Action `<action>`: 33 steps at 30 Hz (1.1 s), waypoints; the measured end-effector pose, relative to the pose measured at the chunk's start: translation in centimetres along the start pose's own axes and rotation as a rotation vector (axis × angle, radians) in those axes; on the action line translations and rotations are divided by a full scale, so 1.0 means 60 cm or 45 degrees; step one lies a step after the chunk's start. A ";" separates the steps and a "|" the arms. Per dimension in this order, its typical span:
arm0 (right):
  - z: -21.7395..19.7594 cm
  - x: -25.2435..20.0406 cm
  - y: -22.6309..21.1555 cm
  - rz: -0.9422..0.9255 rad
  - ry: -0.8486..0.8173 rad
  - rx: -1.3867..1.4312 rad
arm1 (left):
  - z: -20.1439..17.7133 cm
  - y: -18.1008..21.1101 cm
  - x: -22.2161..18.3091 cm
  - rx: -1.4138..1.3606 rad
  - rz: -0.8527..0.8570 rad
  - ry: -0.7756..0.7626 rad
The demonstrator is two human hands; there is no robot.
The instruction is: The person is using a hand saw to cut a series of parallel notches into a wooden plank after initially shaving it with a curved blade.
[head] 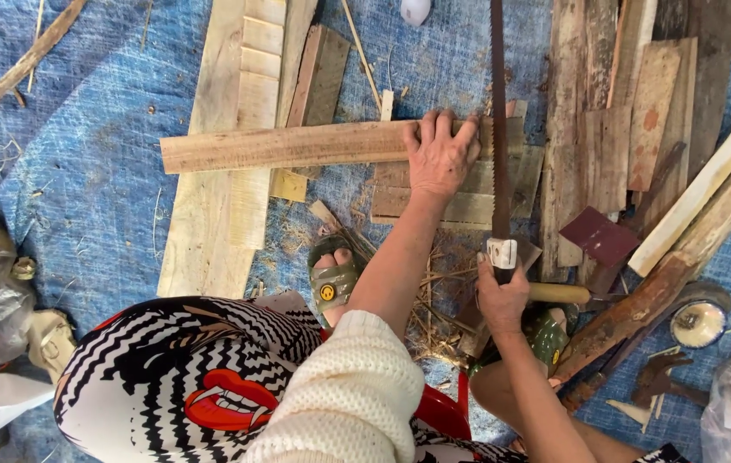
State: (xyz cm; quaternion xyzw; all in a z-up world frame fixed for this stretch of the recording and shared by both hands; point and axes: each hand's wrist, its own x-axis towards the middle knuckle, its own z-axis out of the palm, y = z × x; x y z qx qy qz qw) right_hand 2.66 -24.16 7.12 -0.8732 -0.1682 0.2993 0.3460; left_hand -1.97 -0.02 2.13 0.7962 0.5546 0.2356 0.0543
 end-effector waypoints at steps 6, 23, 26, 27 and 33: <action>-0.012 -0.011 -0.018 -0.035 -0.016 0.043 | 0.003 0.001 -0.006 -0.027 -0.012 -0.047; -0.024 -0.023 -0.030 -0.156 0.080 -0.038 | 0.008 -0.003 -0.004 0.004 0.025 0.018; -0.034 -0.019 -0.034 -0.194 0.064 0.007 | 0.016 -0.004 -0.003 0.007 0.024 0.002; -0.036 -0.022 -0.032 -0.193 0.071 0.006 | 0.014 -0.002 -0.005 0.001 0.027 0.002; -0.033 -0.026 -0.020 -0.230 0.078 0.004 | 0.004 -0.004 -0.004 -0.014 0.022 -0.002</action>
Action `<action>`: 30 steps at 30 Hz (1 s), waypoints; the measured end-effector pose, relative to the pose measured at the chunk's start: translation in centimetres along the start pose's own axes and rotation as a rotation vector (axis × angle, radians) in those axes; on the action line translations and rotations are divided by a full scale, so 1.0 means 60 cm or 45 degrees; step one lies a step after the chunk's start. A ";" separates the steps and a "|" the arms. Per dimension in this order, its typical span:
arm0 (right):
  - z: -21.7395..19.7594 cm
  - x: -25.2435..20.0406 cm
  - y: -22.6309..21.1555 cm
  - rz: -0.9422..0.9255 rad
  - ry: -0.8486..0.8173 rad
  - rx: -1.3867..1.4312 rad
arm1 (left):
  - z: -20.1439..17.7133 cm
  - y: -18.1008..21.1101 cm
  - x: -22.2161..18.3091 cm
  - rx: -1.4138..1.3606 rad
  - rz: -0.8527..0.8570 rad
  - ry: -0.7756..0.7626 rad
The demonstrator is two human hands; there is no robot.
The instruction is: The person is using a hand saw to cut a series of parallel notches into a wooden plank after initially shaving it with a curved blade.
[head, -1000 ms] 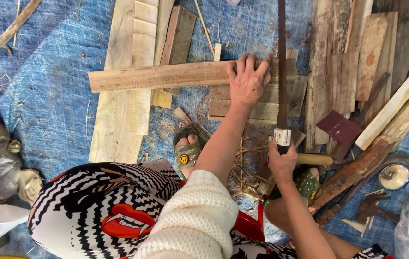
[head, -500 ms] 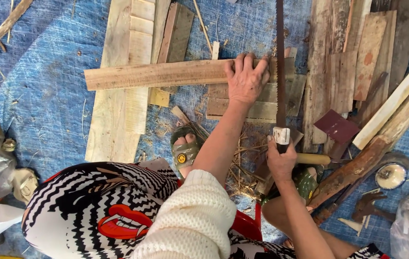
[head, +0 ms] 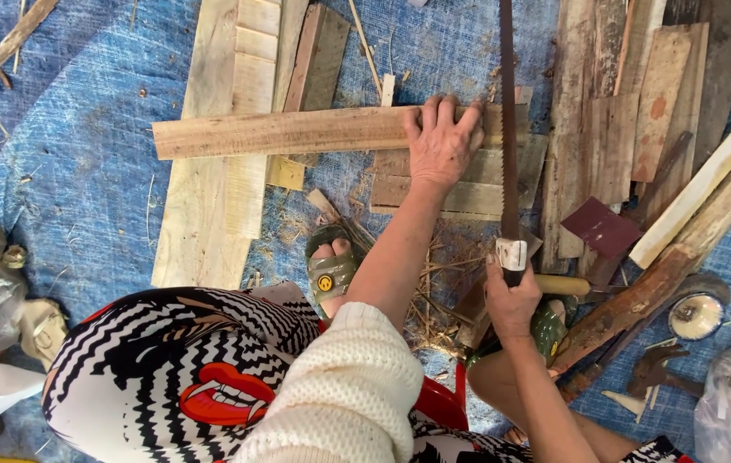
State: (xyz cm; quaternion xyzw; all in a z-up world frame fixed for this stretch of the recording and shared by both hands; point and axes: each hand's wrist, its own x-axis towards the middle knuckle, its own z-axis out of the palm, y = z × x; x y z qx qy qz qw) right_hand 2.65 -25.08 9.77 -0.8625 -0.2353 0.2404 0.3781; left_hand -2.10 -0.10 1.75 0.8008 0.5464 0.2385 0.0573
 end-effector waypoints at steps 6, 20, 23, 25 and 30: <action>-0.005 -0.005 0.002 -0.032 -0.002 -0.053 | 0.003 0.000 0.000 0.022 -0.002 -0.001; 0.015 0.015 -0.018 0.064 -0.035 0.032 | 0.006 -0.002 0.001 0.002 0.005 -0.013; 0.016 0.020 0.001 0.059 -0.041 0.043 | 0.003 -0.002 0.002 0.014 -0.003 -0.021; 0.014 0.018 0.004 0.113 -0.050 0.038 | 0.000 0.001 0.001 0.000 0.001 -0.013; 0.032 0.023 0.019 0.113 -0.048 -0.008 | 0.001 -0.003 0.001 0.004 -0.018 -0.021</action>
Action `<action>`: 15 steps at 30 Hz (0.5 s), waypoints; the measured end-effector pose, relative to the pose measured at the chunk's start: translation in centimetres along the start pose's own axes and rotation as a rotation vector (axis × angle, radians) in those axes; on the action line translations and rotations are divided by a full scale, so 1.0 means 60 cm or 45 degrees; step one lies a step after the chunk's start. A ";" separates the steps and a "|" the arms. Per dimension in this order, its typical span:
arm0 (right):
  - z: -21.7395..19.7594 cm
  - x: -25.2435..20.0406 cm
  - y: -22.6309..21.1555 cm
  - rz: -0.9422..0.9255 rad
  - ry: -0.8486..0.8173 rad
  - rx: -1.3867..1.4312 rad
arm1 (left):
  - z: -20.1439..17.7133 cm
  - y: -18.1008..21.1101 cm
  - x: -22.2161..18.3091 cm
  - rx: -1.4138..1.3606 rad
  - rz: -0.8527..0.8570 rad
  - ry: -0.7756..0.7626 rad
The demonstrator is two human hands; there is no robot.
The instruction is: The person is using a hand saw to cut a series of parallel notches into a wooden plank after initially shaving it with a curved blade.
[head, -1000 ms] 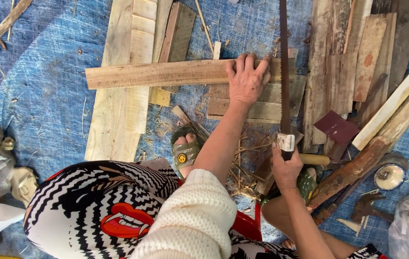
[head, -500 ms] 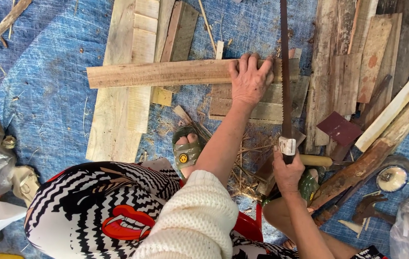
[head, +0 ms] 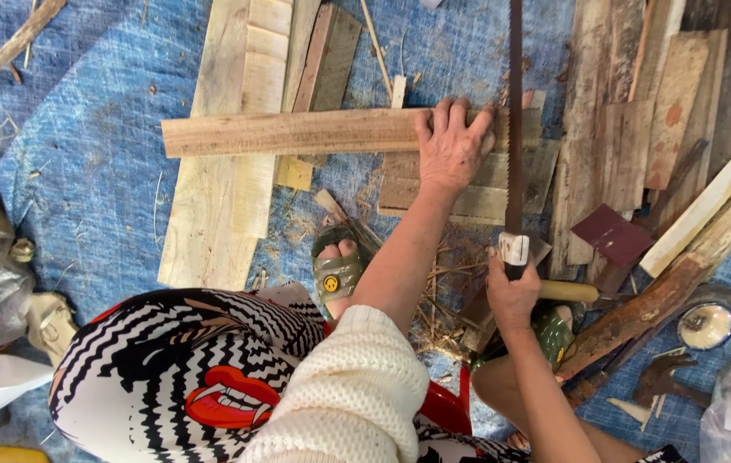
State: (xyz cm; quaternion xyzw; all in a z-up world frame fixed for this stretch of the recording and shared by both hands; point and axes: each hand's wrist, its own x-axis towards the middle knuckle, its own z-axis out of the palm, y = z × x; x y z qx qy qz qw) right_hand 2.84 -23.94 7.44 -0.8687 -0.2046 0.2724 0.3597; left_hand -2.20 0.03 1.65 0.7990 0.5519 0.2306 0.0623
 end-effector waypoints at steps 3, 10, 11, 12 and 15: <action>-0.005 -0.008 0.004 -0.021 -0.013 0.048 | 0.000 0.004 -0.003 -0.015 -0.001 0.033; 0.006 -0.010 -0.013 0.021 0.034 0.006 | 0.020 0.001 0.000 0.018 -0.005 0.032; 0.005 -0.015 -0.017 0.013 0.038 0.029 | 0.027 0.005 -0.006 0.044 -0.009 0.043; -0.003 -0.019 -0.027 0.027 0.042 0.020 | 0.003 0.006 -0.004 0.038 -0.008 0.027; -0.020 -0.012 -0.046 -0.196 -0.128 -0.014 | -0.031 0.015 0.013 -0.046 -0.070 -0.202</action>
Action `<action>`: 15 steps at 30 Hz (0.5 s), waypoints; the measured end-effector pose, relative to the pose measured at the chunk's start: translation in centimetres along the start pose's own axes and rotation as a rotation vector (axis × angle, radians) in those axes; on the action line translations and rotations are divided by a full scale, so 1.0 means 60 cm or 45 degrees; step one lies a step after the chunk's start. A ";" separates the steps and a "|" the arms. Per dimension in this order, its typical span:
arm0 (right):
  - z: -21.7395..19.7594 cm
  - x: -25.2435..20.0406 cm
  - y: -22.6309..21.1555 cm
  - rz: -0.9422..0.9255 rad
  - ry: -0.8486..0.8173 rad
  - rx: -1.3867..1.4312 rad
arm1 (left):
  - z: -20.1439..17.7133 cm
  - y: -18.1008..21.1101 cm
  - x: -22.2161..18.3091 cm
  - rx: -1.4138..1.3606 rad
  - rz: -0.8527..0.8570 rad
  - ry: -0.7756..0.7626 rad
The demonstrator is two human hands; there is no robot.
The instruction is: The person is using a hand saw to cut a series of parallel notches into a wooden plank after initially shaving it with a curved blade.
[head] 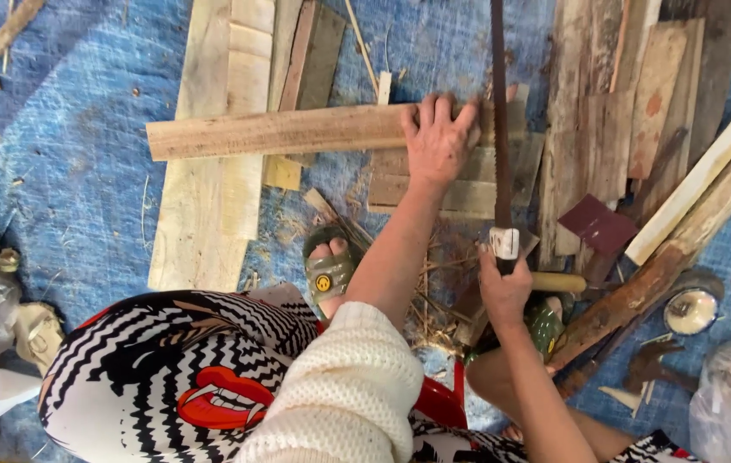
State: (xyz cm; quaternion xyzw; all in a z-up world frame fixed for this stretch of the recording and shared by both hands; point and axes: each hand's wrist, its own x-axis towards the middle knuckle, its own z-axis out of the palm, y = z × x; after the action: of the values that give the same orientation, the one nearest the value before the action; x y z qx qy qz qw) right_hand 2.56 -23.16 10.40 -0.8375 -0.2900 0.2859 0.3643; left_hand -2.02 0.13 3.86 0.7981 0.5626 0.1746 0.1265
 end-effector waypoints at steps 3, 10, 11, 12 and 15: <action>0.016 0.008 0.014 0.281 0.151 0.081 | 0.028 -0.009 0.006 0.024 0.095 0.246; 0.003 -0.016 0.050 0.164 0.134 0.010 | 0.032 -0.012 -0.008 0.057 0.079 0.206; -0.003 -0.020 0.065 0.174 0.138 -0.066 | 0.020 -0.012 -0.002 0.069 0.112 0.207; 0.002 -0.002 0.050 0.162 0.142 -0.059 | 0.026 -0.011 0.003 0.070 0.116 0.221; 0.015 0.037 0.022 0.235 0.084 -0.082 | 0.039 -0.011 -0.003 0.073 0.098 0.303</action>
State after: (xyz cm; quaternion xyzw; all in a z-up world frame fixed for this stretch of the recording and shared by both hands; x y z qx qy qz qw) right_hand 3.82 -21.96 8.25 -0.8810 -0.2084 0.2811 0.3184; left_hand -1.64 0.17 1.48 0.7960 0.5474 0.2566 0.0294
